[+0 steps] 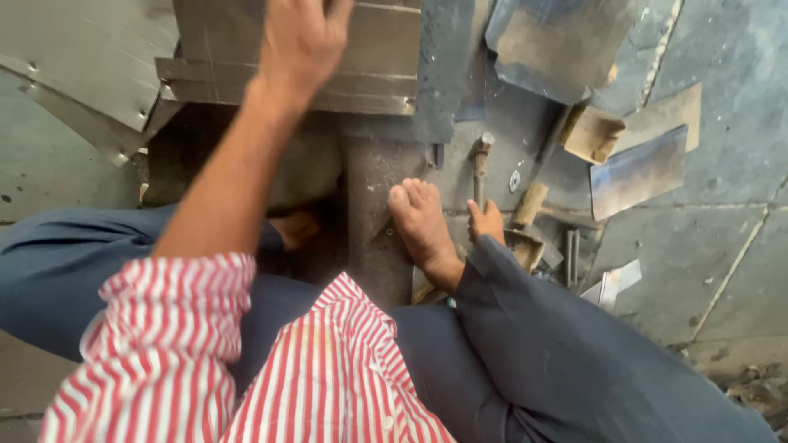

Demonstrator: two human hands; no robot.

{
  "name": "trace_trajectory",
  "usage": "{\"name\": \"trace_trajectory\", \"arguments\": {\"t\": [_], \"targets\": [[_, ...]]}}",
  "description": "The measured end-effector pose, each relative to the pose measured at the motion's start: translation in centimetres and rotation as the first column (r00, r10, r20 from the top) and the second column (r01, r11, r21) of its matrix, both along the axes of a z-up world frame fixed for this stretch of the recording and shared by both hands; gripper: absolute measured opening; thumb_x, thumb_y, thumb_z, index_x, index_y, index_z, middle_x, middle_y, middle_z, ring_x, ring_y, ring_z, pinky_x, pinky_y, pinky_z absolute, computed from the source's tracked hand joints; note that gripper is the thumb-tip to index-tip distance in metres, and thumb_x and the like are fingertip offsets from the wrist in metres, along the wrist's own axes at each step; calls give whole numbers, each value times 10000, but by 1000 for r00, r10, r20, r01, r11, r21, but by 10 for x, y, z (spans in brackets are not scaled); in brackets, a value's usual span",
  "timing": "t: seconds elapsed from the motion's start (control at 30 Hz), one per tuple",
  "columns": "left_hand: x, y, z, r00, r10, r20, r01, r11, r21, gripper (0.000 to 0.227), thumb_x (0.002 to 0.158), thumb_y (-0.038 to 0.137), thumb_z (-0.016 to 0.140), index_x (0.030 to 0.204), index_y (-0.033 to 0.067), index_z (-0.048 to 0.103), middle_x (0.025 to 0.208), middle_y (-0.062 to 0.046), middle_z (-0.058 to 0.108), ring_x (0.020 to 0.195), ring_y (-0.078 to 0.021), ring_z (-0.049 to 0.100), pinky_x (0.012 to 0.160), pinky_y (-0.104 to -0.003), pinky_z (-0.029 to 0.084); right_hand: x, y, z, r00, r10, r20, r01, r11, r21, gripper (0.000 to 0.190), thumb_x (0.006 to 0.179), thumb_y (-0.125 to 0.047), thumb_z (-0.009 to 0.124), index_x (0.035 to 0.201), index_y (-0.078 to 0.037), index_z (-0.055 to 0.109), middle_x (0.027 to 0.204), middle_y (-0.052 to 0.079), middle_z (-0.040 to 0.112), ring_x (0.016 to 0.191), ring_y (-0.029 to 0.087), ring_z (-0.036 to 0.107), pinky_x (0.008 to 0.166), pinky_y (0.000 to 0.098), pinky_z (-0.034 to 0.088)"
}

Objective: The person uses a hammer and a punch to create rivets on metal sheets. They repeatedly position the punch on marked spots and strike it with the hammer to fasten the sheets together.

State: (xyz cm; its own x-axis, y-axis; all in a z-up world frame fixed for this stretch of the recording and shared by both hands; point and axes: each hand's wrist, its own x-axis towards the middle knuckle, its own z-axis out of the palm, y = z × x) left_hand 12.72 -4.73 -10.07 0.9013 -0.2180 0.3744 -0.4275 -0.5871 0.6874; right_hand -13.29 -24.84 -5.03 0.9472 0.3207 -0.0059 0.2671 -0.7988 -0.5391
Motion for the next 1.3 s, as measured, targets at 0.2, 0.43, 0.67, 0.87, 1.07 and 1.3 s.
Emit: {"name": "trace_trajectory", "arguments": {"t": [0.2, 0.43, 0.67, 0.87, 1.07, 1.3], "targets": [[-153, -38, 85, 781, -174, -600, 242, 970, 34, 558, 779, 210, 798, 1294, 106, 610, 1251, -303, 498, 1033, -465, 596, 815, -496, 554, 0, 6, -1, 953, -179, -245, 207, 974, 92, 385, 1104, -274, 219, 1026, -13, 490, 1086, 248, 483, 1069, 445, 468, 1029, 512, 367], [-184, -42, 69, 847, -261, -463, 381, 906, 184, 158, 741, 183, 753, 877, 107, 728, 1110, -166, 579, 1015, -348, 630, 763, -433, 568, -36, -12, -42, 971, -10, 239, -13, 996, 92, 418, 1075, -100, 527, 1418, 59, 349, 1366, 385, 395, 1267, 541, 379, 1187, 534, 270], [-180, -46, 76, 883, -208, -421, 344, 896, 280, 244, 703, 221, 772, 898, 85, 716, 1135, -198, 587, 1054, -380, 600, 812, -473, 549, -64, -25, -47, 979, 34, 199, -28, 999, -36, 655, 1015, -14, 541, 1555, 130, 199, 1569, 379, 260, 1519, 461, 253, 1291, 495, 244], [-191, -54, 66, 818, -318, -479, 478, 840, 258, 461, 578, 190, 809, 1024, 115, 722, 1264, -189, 529, 1179, -365, 543, 887, -443, 520, -67, -54, -111, 991, 48, -128, -99, 899, -427, 629, 1036, -80, 571, 1499, 138, 206, 1554, 375, 233, 1504, 437, 229, 1222, 444, 262], [-201, -64, 39, 810, -267, -522, 421, 884, 202, 257, 756, 183, 754, 1000, 104, 742, 1278, -201, 516, 1195, -375, 524, 903, -472, 500, -57, -68, -140, 965, 5, -260, -124, 888, -443, 576, 977, -152, 650, 1367, 101, 310, 1369, 350, 340, 1325, 445, 330, 1068, 459, 320], [-191, -55, 37, 881, -215, -421, 363, 879, 309, 161, 749, 190, 694, 724, 43, 756, 1046, -198, 664, 1004, -350, 620, 825, -427, 550, -63, -59, -90, 984, -51, -172, 1, 961, -278, 525, 909, -236, 743, 1213, 58, 432, 1153, 321, 465, 1116, 453, 447, 887, 477, 387]]}}
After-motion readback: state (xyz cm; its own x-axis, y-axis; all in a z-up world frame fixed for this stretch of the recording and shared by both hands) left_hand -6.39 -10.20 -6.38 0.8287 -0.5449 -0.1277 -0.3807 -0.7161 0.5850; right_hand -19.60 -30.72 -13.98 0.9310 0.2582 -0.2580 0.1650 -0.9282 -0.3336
